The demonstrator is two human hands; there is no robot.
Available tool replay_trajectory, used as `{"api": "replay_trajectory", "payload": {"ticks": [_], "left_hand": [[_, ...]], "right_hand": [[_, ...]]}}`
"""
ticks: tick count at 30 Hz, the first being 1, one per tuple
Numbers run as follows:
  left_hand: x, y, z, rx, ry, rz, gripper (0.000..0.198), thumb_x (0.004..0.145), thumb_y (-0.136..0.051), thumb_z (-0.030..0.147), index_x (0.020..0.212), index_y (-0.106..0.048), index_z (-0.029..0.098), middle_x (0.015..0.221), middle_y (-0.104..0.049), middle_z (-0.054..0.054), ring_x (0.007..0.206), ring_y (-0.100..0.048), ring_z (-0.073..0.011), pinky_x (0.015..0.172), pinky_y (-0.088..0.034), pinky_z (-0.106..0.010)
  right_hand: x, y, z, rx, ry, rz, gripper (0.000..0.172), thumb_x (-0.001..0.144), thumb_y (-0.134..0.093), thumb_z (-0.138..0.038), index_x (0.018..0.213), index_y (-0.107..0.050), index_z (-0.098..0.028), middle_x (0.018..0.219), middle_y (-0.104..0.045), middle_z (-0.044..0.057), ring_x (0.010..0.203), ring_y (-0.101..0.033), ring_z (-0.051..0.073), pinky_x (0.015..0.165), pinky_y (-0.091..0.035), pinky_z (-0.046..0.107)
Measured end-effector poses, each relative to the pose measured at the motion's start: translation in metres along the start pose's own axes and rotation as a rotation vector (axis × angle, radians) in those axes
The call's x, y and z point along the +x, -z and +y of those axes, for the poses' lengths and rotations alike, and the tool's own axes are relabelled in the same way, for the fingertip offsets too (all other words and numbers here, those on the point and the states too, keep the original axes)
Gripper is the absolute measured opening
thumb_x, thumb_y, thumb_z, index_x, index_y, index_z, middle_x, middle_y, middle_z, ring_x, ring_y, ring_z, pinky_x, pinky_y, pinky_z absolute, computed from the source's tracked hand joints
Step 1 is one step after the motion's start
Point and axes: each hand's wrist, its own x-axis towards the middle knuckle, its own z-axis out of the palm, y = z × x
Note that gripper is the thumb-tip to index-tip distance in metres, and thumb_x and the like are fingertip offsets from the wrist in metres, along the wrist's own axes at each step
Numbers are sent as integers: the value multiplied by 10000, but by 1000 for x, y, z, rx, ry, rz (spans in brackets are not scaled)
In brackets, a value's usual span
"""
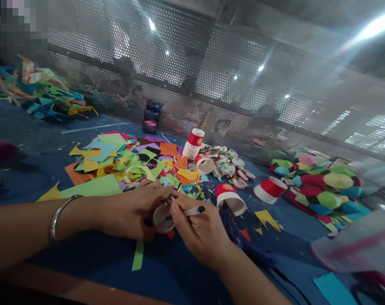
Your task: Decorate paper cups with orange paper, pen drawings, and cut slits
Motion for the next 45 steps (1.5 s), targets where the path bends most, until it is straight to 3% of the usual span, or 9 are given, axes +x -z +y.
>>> {"api": "replay_trajectory", "payload": {"ticks": [12,27,30,37,40,45], "left_hand": [[-1,0,-1,0,-21,3,601,659,-662,337,1216,-446,275,1074,-618,-28,985,-496,-279,867,-349,-439],[-1,1,-1,-30,-20,-2,644,654,-677,317,1252,-442,279,1122,-630,-30,1032,-494,-291,908,-330,-481],[-1,1,-2,-39,-41,8,651,668,-670,346,1272,-436,279,1132,-632,-26,1024,-499,-292,916,-323,-499],[-4,1,-2,16,-17,9,818,647,-669,312,1403,-363,235,1108,-629,-67,1022,-502,-307,950,-320,-504],[-4,1,-1,30,-6,21,771,662,-667,318,1385,-408,250,1122,-618,-71,1041,-511,-303,941,-351,-470],[-7,7,5,43,1,24,671,697,-671,361,1329,-484,236,1189,-606,-95,1105,-527,-314,978,-353,-470]], "right_hand": [[1,0,0,-1,21,-13,279,1005,-393,-273,815,-576,-184,645,-555,-8,550,-492,110,511,-408,256],[1,1,-2,19,29,-22,304,1009,-384,-260,777,-563,-181,639,-530,-11,570,-486,110,541,-393,269],[-2,2,-2,35,26,41,290,1011,-397,-264,787,-563,-186,630,-541,-14,540,-491,103,517,-393,258],[-8,1,2,89,30,327,226,1007,-456,-251,850,-612,-206,650,-588,-21,530,-539,93,515,-424,233],[-8,2,4,69,28,380,199,1007,-460,-243,931,-642,-215,648,-595,-25,534,-551,93,514,-427,230],[-6,2,2,36,27,442,229,1001,-465,-259,880,-652,-204,642,-600,-16,528,-559,99,493,-427,233]]}}
